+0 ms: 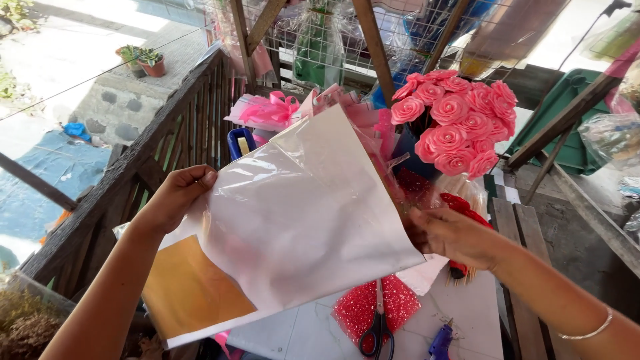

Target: The person cuts several sheets of decorative wrapping paper from a stack on a table using scissors and then folds them.

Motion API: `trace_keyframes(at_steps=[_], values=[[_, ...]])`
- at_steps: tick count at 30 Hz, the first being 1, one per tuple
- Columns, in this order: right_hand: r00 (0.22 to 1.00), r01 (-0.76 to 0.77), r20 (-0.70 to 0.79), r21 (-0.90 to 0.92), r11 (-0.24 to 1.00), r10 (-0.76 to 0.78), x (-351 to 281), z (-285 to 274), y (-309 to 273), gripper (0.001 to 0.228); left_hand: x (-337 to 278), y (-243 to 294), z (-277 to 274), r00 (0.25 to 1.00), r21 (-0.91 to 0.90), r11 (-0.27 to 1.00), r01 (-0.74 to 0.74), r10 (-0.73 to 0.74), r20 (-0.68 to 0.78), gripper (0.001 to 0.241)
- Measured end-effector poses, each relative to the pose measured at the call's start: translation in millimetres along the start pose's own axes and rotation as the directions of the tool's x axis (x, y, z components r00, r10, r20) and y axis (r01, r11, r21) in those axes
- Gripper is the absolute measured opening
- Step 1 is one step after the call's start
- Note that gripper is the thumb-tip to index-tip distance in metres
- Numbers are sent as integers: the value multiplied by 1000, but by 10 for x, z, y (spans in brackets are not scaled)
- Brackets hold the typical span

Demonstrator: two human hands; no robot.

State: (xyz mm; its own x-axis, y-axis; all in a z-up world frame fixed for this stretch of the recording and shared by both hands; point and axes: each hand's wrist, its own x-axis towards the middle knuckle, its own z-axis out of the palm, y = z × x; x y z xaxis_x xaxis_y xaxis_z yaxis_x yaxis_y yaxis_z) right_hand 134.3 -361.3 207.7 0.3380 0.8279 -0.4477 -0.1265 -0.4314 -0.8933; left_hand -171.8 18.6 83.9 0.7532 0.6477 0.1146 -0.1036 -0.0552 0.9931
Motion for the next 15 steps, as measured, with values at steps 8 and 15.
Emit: trace_keyframes(at_steps=[8, 15], values=[[950, 287, 128, -7, 958, -284, 322, -341, 707, 42, -93, 7, -111, 1000, -17, 1000, -9, 10, 6, 26], [943, 141, -86, -770, 622, -321, 264, -156, 538, 21, -135, 155, -31, 996, -28, 997, -72, 70, -50, 16]])
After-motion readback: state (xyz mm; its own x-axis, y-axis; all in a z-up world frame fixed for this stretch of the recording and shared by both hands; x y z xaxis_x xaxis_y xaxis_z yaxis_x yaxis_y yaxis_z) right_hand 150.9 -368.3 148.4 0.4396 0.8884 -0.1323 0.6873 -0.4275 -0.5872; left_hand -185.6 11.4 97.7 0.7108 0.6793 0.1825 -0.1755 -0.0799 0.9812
